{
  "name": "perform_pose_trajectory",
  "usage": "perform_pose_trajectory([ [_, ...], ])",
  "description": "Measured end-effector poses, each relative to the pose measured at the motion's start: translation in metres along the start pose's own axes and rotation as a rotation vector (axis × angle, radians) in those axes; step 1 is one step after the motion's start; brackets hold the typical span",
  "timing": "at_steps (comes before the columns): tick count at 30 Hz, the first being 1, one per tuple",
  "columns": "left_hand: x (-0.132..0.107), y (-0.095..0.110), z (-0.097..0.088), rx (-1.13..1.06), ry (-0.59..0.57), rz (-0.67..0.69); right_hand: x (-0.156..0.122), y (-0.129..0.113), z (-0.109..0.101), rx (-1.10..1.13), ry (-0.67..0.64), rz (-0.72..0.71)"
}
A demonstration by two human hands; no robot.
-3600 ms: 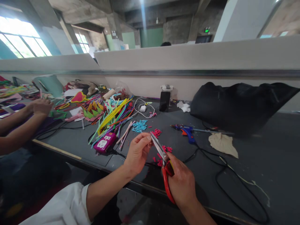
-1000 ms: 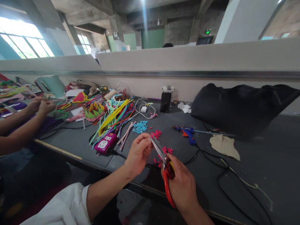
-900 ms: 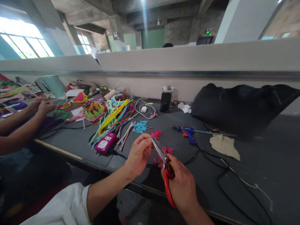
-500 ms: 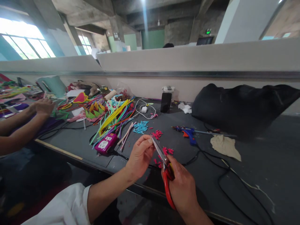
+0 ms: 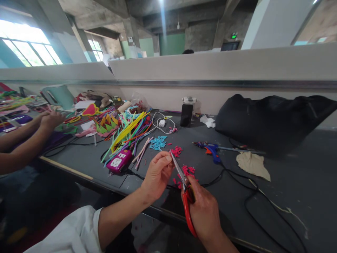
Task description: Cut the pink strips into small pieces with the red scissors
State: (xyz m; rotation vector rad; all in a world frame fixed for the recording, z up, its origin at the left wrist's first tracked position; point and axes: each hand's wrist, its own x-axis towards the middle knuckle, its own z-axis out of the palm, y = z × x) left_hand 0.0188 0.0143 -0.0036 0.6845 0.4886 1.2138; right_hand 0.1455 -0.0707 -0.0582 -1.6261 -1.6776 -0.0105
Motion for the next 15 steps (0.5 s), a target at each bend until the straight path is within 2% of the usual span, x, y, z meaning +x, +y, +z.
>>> perform_pose_trajectory([
  [5,-0.001,0.002,0.001,-0.007,-0.001,-0.020,0.002,0.004,0.000,0.001,0.021,0.056],
  [8,-0.002,0.003,0.002,-0.006,-0.053,-0.076,0.006,0.007,-0.004,0.025,0.060,0.106],
  [12,-0.002,0.001,0.001,0.057,-0.152,-0.230,0.015,0.004,-0.019,0.115,0.094,0.154],
  [15,-0.002,-0.004,-0.002,0.230,-0.221,-0.419,0.021,0.000,-0.029,0.176,0.124,0.152],
])
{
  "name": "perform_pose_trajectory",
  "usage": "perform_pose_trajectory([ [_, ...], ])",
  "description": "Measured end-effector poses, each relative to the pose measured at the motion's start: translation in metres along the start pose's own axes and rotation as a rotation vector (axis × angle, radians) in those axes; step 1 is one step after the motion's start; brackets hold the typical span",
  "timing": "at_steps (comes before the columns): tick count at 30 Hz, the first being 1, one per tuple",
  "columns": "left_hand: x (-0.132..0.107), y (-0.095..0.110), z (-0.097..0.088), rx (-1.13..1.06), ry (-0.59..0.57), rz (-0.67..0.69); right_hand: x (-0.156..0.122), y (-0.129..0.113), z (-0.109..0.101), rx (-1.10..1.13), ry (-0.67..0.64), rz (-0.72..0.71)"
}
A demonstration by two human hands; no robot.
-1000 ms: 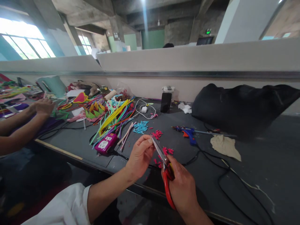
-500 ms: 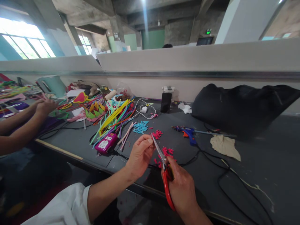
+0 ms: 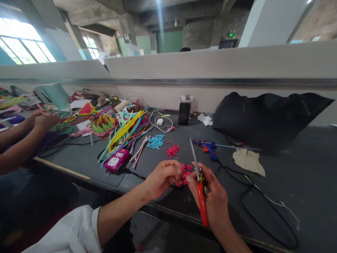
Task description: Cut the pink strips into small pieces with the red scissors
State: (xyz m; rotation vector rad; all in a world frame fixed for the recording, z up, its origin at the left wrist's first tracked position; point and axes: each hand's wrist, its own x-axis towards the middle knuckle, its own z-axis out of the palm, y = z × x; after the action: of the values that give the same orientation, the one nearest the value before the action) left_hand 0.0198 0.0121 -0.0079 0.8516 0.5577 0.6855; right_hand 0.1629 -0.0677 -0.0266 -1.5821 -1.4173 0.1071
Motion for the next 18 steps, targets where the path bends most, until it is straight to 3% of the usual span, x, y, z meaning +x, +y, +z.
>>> perform_pose_trajectory([
  [3,0.002,-0.007,-0.002,0.162,-0.045,-0.130,0.002,0.000,-0.003,0.055,-0.042,0.021],
  [10,0.002,-0.012,-0.001,0.351,-0.027,-0.072,-0.002,0.011,0.002,0.065,-0.063,0.084],
  [12,0.001,-0.013,0.000,0.492,0.001,0.045,-0.001,0.011,0.001,0.056,-0.061,0.122],
  [15,-0.002,-0.013,0.001,0.841,0.048,0.350,0.000,0.008,0.001,0.071,-0.063,0.166],
  [18,-0.004,-0.013,0.000,1.045,0.020,0.556,0.001,0.005,0.002,0.067,-0.063,0.166],
])
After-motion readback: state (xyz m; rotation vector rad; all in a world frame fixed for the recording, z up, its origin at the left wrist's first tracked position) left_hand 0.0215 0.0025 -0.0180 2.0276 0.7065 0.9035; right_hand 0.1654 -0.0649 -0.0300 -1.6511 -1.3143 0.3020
